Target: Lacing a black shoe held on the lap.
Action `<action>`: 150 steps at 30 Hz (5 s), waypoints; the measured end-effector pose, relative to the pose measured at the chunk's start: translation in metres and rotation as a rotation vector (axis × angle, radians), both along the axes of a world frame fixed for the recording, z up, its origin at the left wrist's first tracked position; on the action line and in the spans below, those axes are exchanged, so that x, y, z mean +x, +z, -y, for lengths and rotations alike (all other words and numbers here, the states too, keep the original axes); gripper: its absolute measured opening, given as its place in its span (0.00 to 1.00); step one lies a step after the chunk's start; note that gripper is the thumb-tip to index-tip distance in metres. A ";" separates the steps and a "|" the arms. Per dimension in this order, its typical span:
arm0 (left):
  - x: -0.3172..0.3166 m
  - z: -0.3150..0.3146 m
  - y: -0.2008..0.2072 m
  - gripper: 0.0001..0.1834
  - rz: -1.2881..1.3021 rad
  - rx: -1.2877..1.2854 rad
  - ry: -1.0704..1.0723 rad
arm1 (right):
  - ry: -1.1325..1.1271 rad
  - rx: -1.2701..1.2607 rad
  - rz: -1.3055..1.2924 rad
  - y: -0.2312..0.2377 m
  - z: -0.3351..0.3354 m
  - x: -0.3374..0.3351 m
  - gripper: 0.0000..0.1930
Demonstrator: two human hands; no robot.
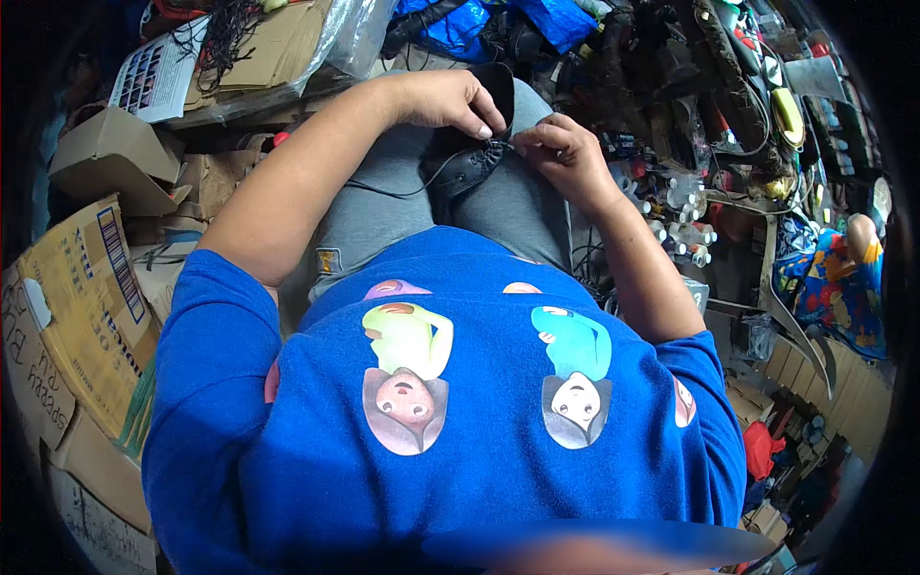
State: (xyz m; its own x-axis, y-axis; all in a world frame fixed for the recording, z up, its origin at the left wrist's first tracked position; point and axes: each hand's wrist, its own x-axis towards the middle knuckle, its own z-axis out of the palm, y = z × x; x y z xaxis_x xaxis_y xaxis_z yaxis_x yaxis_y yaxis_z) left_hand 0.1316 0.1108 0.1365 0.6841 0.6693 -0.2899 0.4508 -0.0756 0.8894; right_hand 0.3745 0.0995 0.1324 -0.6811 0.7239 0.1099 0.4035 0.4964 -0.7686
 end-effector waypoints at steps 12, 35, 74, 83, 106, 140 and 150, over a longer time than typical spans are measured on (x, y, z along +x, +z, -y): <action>0.005 -0.006 0.007 0.18 -0.095 0.090 -0.124 | 0.239 0.565 0.573 0.047 0.016 -0.030 0.07; -0.096 0.097 0.037 0.19 -0.205 -0.039 0.733 | -0.548 -0.846 -0.914 -0.038 -0.039 0.018 0.15; 0.026 0.115 -0.002 0.24 -0.336 0.667 0.321 | -0.249 0.053 0.463 0.042 -0.012 -0.019 0.42; 0.051 0.112 0.003 0.23 -0.362 0.715 0.185 | -0.229 -0.219 0.124 0.009 -0.012 0.022 0.29; 0.055 0.009 -0.014 0.11 0.055 0.231 0.106 | -0.336 -0.538 0.359 0.062 0.034 0.047 0.11; 0.092 -0.023 0.002 0.15 0.069 0.592 0.170 | -0.209 -0.081 0.235 0.049 0.006 0.056 0.11; 0.112 -0.051 0.000 0.13 -0.025 0.167 -0.114 | -0.061 0.278 0.500 0.060 0.024 0.058 0.05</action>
State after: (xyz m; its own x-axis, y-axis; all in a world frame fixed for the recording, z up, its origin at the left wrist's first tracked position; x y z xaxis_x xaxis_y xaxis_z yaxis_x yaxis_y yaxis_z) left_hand 0.2431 0.1616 0.1369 0.7524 0.6278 -0.1993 0.4526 -0.2730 0.8489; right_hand 0.4325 0.0759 0.1923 -0.6572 0.7534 -0.0233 0.7186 0.6168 -0.3213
